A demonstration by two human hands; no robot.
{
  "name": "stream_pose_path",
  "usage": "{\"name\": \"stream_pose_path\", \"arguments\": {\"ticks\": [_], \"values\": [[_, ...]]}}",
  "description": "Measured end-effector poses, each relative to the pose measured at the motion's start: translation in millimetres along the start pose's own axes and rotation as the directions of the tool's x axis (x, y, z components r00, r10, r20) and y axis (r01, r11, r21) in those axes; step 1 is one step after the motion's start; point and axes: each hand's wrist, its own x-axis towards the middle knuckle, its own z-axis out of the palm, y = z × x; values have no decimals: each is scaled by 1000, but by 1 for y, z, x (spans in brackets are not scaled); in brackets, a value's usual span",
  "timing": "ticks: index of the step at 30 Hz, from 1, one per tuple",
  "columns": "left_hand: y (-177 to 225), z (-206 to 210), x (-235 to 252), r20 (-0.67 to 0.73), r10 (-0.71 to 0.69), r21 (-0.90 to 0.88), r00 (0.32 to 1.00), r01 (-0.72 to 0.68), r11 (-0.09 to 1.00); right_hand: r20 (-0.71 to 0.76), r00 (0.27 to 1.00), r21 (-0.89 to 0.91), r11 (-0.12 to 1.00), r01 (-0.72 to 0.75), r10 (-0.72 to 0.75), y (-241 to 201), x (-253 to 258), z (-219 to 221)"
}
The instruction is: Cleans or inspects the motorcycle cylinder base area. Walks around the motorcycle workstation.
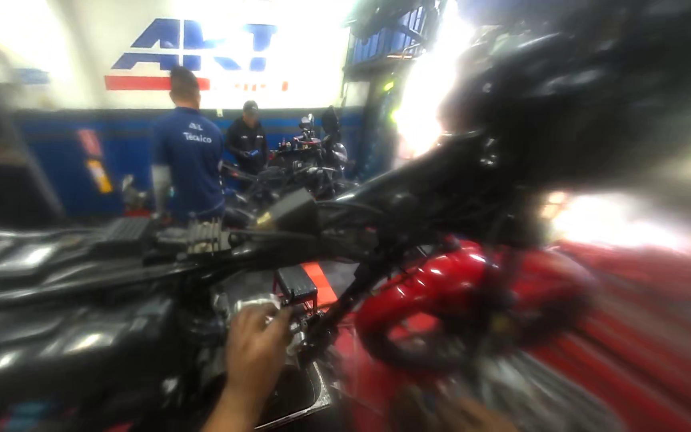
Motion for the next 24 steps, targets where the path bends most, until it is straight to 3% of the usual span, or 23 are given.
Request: {"name": "stream_pose_path", "arguments": {"ticks": [3, 6, 8, 10, 13, 15, 16, 18, 19, 22, 24], "values": [[9, 0, 17, -62, -104, 101, 993, 110, 989, 65, 984, 172, 969, -176, 167, -9, 32, 22], [29, 6, 8, -76, -255, 106, 964, 262, 959, 208, 975, -123, 991, -52, 77, -27, 71, 41], [43, 15, -14, -152, -305, -8, 940, 307, 952, 278, 961, -301, 950, 84, 3, -51, 91, 45], [51, 33, -42, -202, -243, -182, 949, 208, 961, 315, 946, -416, 884, 216, -83, -77, 102, 44], [42, 64, -52, -108, 33, -248, 994, -59, 967, 390, 913, -588, 730, 349, -122, -96, 114, 43], [38, 69, -22, 2, 66, -216, 998, -63, 974, 406, 895, -650, 631, 424, -183, -99, 119, 40], [38, 67, -5, 143, 56, -236, 988, -21, 971, 417, 884, -650, 610, 453, -212, -100, 120, 39], [35, 58, 29, 539, 111, -330, 835, 88, 940, 436, 873, -660, 582, 476, -219, -99, 124, 40], [31, 61, 37, 591, 192, -369, 784, 52, 928, 443, 869, -654, 584, 481, -220, -98, 125, 41], [18, 71, 40, 436, 316, -392, 843, -138, 909, 465, 834, -590, 598, 542, -297, -92, 133, 40], [16, 71, 36, 407, 303, -352, 862, -158, 922, 445, 826, -578, 594, 559, -345, -86, 137, 41]]}}
